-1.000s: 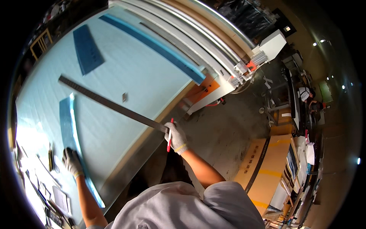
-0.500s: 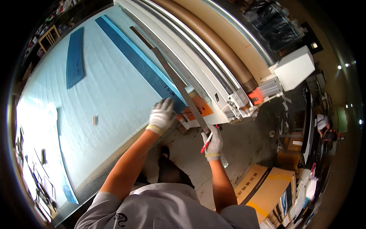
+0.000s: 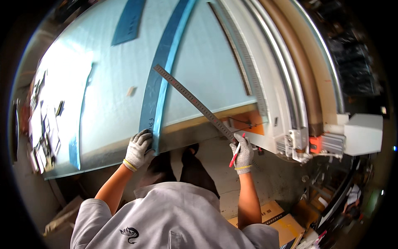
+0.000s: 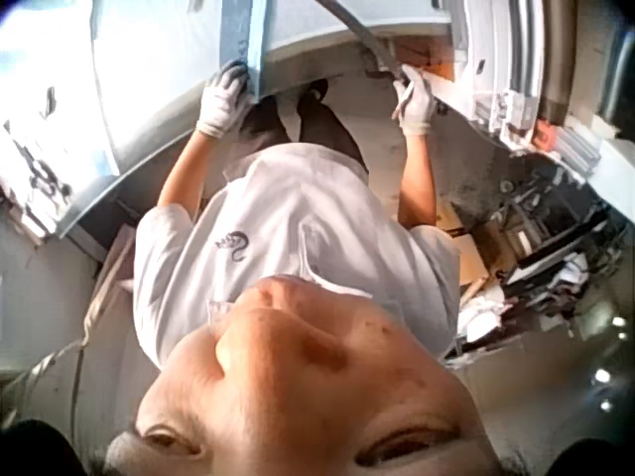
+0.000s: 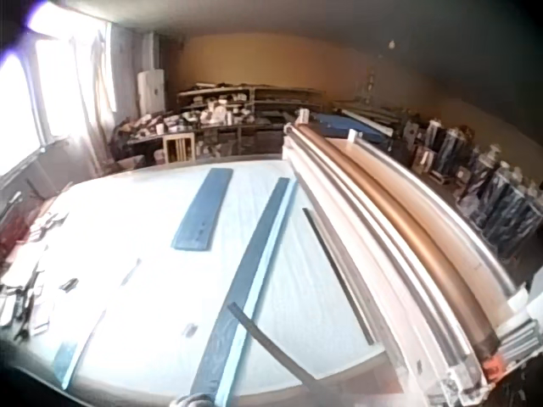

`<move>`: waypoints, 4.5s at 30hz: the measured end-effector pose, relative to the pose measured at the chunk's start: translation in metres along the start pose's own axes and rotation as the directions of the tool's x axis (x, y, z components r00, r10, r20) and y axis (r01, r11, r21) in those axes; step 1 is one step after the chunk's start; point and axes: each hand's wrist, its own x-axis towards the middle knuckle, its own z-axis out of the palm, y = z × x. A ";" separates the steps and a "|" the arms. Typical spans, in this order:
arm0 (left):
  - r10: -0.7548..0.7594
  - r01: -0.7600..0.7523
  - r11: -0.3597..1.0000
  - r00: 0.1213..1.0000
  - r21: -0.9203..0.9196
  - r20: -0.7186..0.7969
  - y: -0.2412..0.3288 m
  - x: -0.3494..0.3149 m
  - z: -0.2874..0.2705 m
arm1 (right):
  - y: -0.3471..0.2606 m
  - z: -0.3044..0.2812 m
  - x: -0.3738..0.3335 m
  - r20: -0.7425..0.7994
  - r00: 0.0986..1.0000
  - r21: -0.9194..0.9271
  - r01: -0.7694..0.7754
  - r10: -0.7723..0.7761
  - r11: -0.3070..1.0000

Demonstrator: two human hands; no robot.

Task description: The person measures and marks blue and dark gray rectangular strips on a workbench using a metal ruler and a red marker. They also use a calculator to perform calculations and write down results on paper pads. The person handles the strips, ruler, marker, and calculator throughout the task.

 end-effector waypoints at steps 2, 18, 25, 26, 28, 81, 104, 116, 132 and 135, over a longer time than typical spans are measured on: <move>-0.103 0.103 0.995 0.994 0.009 -0.030 -0.016 -0.039 -0.012 | 0.002 0.020 0.006 0.079 0.996 -0.027 0.041 -0.038 0.999; -0.224 0.234 0.972 0.948 0.015 -0.226 -0.034 -0.061 0.009 | 0.008 0.031 0.057 0.107 0.993 -0.321 0.085 -0.053 0.943; -0.215 0.225 0.974 0.949 0.017 -0.231 -0.036 -0.061 0.008 | 0.000 0.036 0.060 0.090 0.996 -0.271 0.027 -0.002 0.962; -0.217 0.226 0.974 0.948 0.012 -0.233 -0.036 -0.061 0.008 | -0.001 0.037 0.060 0.082 0.997 -0.254 0.011 0.011 0.967; -0.222 0.230 0.973 0.946 0.007 -0.235 -0.035 -0.062 0.009 | -0.003 0.038 0.060 0.075 0.997 -0.241 -0.004 0.023 0.971; -0.420 0.543 0.836 0.719 0.071 -0.554 -0.290 -0.382 -0.137 | -0.243 0.340 -0.128 0.217 0.971 -0.045 0.111 -0.099 0.993; -0.346 0.427 0.893 0.853 0.142 -0.390 -0.324 -0.416 -0.139 | -0.270 0.382 -0.100 0.223 0.952 -0.520 0.299 -0.210 0.800; -0.353 0.432 0.889 0.857 0.151 -0.375 -0.324 -0.417 -0.134 | -0.270 0.384 -0.100 0.211 0.950 -0.533 0.310 -0.231 0.787; -0.344 0.428 0.888 0.860 0.167 -0.377 -0.320 -0.410 -0.140 | -0.268 0.384 -0.104 0.170 0.960 -0.556 0.280 -0.223 0.783; -0.343 0.433 0.879 0.864 0.198 -0.370 -0.318 -0.412 -0.140 | -0.270 0.388 -0.102 0.160 0.964 -0.491 0.266 -0.214 0.830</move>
